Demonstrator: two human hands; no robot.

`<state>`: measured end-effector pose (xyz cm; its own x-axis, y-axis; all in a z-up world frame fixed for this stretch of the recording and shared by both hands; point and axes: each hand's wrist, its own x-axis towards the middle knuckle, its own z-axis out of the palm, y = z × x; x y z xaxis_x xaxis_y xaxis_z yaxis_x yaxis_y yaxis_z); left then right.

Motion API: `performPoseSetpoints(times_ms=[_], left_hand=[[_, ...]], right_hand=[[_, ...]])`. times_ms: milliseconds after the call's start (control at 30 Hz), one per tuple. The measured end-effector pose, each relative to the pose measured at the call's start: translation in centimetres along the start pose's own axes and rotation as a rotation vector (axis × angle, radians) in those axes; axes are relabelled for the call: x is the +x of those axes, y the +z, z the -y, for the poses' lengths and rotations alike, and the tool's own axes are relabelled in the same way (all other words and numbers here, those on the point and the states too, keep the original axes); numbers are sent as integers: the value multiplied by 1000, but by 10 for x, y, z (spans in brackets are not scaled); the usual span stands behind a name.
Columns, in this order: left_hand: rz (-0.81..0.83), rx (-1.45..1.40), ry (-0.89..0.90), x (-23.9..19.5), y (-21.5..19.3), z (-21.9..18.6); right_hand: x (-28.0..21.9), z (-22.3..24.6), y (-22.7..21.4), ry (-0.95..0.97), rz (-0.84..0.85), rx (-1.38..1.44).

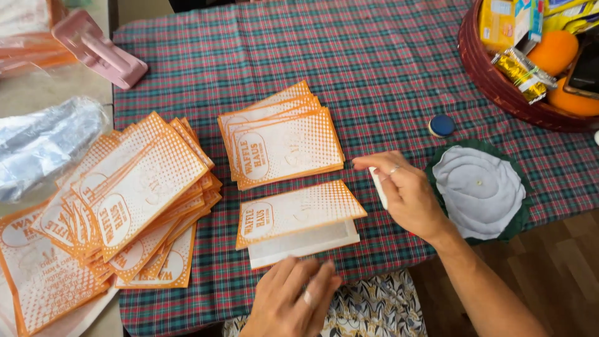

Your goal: Applying glue to paper templates and folding them to assemble waffle bags.

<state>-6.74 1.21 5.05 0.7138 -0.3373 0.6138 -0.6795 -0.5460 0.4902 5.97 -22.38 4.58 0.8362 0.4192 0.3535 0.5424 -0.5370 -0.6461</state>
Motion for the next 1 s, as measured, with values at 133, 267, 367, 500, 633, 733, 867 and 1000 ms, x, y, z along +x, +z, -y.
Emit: performPoseSetpoints(times_ms=[133,267,367,500,633,733,867,1000], left_hand=[[-165,207,-69,-28,-4,3],[52,259,-2,-67,6,46],[137,279,-35,-79,14,59],[166,288,-53,-83,17,63],[155,315,-58,-80,15,65],[125,315,-78,-77,14,63],[111,319,-91,-75,15,63],[123,311,-136,-72,14,62]], right_hand=[[-22,15,-6,-93,-46,-4],[-47,20,11,-363,17,-10],[-59,23,19,-429,76,-73],[-66,16,25,-439,143,-211],[-72,6,30,-404,166,-189],[-72,6,29,-422,173,-225],[-52,17,23,-337,225,-108],[-31,13,17,-311,330,-360]])
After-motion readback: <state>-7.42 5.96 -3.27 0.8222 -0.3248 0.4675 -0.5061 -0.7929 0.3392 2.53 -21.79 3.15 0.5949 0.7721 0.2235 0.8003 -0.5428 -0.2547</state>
